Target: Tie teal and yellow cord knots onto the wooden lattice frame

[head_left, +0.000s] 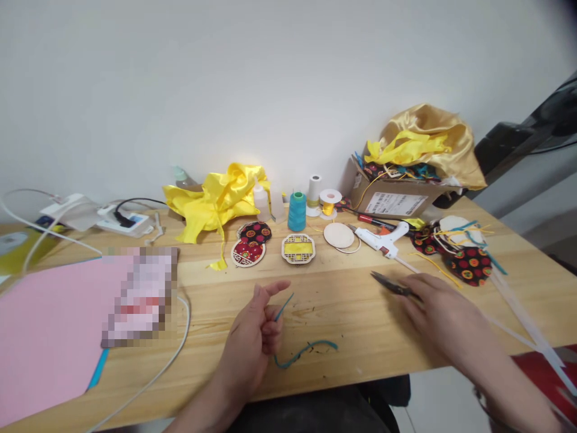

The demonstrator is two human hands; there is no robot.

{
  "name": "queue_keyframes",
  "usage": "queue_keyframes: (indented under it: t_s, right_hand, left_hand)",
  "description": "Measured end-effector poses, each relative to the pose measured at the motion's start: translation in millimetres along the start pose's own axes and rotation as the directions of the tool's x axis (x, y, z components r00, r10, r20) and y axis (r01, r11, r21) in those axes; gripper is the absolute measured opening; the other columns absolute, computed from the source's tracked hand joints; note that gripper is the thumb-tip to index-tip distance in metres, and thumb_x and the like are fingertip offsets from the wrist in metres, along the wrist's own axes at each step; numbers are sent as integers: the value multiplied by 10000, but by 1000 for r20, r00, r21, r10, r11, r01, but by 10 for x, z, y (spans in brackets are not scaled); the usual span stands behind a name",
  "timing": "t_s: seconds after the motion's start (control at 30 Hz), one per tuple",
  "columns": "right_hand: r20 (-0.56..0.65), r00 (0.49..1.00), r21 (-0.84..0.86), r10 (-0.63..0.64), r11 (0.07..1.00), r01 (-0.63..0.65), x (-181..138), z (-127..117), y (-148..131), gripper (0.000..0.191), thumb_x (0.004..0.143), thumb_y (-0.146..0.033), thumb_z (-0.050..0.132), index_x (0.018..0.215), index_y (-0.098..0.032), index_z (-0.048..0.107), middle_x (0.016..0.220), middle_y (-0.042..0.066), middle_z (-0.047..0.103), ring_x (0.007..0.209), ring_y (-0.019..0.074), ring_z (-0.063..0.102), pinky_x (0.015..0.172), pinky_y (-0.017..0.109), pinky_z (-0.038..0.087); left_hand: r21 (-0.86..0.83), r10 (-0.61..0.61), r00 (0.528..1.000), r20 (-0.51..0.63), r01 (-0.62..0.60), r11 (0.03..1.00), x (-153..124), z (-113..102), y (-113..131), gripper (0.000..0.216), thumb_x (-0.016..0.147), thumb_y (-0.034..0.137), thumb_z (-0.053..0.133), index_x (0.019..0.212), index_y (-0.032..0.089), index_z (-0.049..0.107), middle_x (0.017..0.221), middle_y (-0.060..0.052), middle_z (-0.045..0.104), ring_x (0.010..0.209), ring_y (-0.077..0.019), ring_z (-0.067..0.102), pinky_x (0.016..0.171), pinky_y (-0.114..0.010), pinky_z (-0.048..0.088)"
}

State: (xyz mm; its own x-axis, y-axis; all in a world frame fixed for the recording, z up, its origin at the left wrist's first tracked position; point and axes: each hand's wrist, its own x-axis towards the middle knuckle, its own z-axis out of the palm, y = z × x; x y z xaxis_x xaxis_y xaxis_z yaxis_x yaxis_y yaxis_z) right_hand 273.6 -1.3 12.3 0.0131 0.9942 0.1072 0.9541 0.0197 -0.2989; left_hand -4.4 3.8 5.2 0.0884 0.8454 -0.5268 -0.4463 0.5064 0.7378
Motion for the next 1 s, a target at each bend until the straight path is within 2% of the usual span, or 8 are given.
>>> queue_keyframes:
  t_s: [0.07, 0.13, 0.23, 0.33, 0.53, 0.7, 0.83, 1.0]
  right_hand:
    - [104, 994, 365, -31, 931, -10, 19, 53, -350, 295, 823, -365, 473, 1005, -193, 628, 876, 70, 633, 707, 170, 574, 635, 300, 465]
    - [249, 964, 682, -89, 723, -109, 36, 147, -695, 319, 772, -364, 565, 1030, -183, 615, 770, 31, 627, 660, 140, 563, 611, 263, 469]
    - [359, 915, 843, -183, 485, -234, 64, 318, -1077, 335, 704, -292, 646, 1016, -172, 620, 731, 1, 610, 657, 118, 547, 611, 239, 454]
    - [360, 899, 882, -249, 404, -241, 99, 430, -1259, 294, 696, -257, 657, 979, -176, 639, 695, -19, 596, 634, 102, 525, 592, 220, 428]
    - [252, 926, 887, -282, 449, -105, 160, 398, -1330, 111, 768, -222, 587, 716, -165, 667, 706, -9, 644, 666, 109, 561, 628, 216, 418]
    - [118, 956, 794, -268, 603, 71, 185, 358, -1282, 143, 797, -224, 579, 677, -161, 624, 695, -16, 621, 674, 101, 545, 634, 212, 391]
    - [83, 948, 686, -308, 707, 170, 197, 351, -1241, 155, 816, -219, 566, 672, -163, 577, 696, -15, 585, 687, 103, 524, 627, 216, 370]
    - [86, 923, 605, -376, 756, 252, 259, 343, -1248, 167, 831, -157, 526, 666, -167, 547, 698, -14, 566, 693, 106, 508, 622, 218, 357]
  left_hand:
    - [24, 13, 1000, 8, -13, 1000, -17, 16, -17, 538, 772, 587, 460, 1103, 178, 570, 490, 107, 212, 413, -52, 119, 393, -170, 98]
    - [42, 22, 1000, 20, -22, 999, -35, 29, -33, 541, 777, 586, 451, 1123, 185, 564, 492, 106, 216, 415, -53, 121, 397, -174, 100]
    - [58, 31, 999, 42, -33, 998, -57, 33, -50, 532, 785, 579, 443, 1130, 192, 562, 492, 102, 223, 420, -56, 128, 402, -178, 108]
    - [53, 28, 999, 37, -30, 998, -65, 22, -64, 519, 788, 580, 438, 1117, 201, 569, 504, 94, 248, 432, -60, 136, 406, -179, 114]
    - [-2, -11, 996, 86, 11, 1000, -40, 6, -96, 454, 793, 533, 480, 1073, 194, 595, 546, 84, 265, 451, -61, 155, 403, -169, 115]
    - [-5, -37, 993, 114, 38, 999, -55, -30, -104, 319, 788, 441, 549, 943, 171, 621, 580, 79, 280, 469, -52, 202, 401, -155, 147]
    - [84, -53, 988, 144, 41, 996, -75, -50, -99, 221, 754, 386, 609, 793, 169, 596, 535, 83, 319, 448, -45, 227, 393, -154, 179]
    - [238, 38, 988, 150, -73, 968, -68, -55, -98, 228, 746, 380, 613, 705, 158, 585, 492, 81, 346, 417, -46, 267, 379, -167, 227]
